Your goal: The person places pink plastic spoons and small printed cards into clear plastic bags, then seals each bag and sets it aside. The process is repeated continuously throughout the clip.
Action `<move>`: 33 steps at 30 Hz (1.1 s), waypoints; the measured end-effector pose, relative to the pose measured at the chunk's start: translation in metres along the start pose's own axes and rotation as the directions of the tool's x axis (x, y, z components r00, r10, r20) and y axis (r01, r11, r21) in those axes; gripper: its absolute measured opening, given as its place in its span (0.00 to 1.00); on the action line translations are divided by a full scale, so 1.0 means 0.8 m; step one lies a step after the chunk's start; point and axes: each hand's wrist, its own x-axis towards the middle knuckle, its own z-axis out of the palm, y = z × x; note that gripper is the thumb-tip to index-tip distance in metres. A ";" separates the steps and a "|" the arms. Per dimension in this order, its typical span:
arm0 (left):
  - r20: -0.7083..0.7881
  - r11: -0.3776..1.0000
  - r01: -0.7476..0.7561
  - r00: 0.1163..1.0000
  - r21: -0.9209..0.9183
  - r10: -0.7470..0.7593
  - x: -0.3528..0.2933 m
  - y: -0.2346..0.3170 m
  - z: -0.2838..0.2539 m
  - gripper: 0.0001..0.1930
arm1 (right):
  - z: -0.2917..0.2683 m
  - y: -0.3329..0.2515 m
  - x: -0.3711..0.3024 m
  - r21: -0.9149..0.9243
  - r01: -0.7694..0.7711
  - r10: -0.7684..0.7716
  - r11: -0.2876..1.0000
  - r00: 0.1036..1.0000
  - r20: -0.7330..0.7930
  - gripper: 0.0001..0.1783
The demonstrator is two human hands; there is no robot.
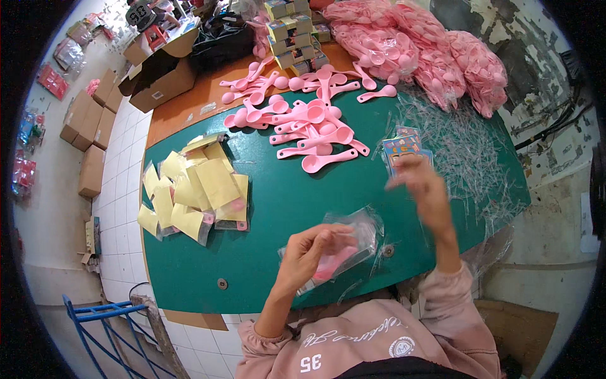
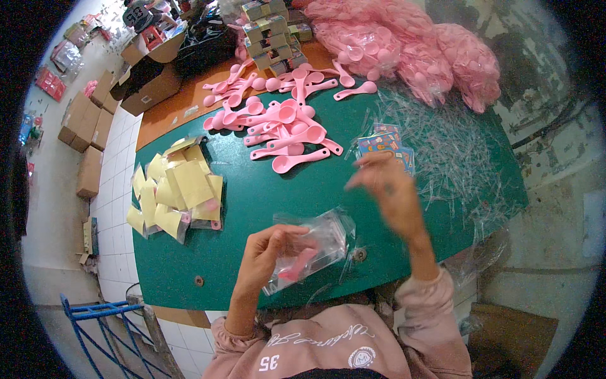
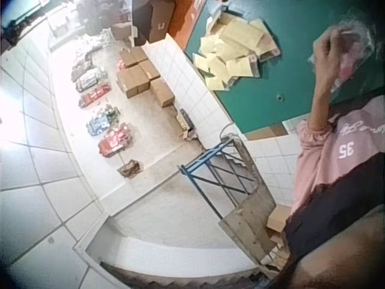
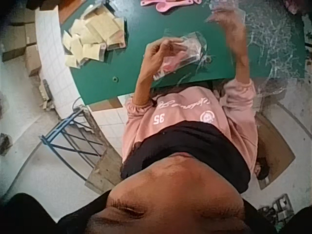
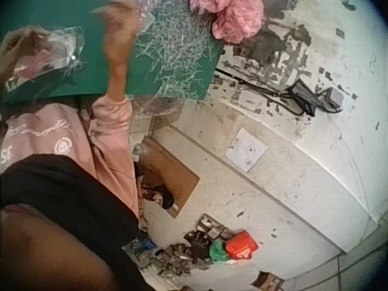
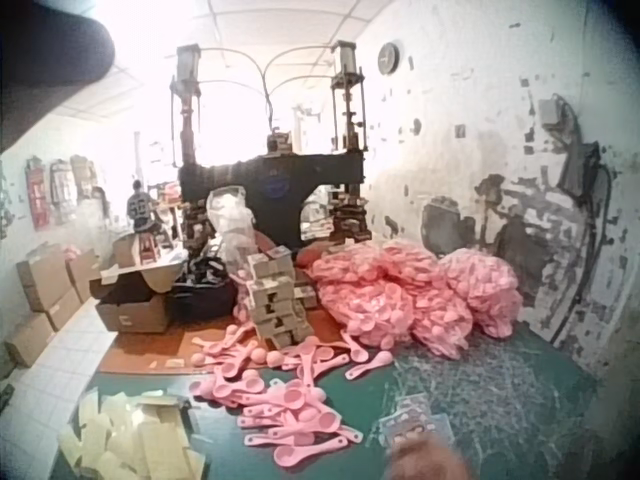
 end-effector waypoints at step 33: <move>0.122 0.998 0.034 0.992 0.052 -0.040 0.014 0.002 0.010 0.14 | -0.029 -0.068 0.022 -0.226 -0.079 0.144 0.971 0.947 0.288 0.11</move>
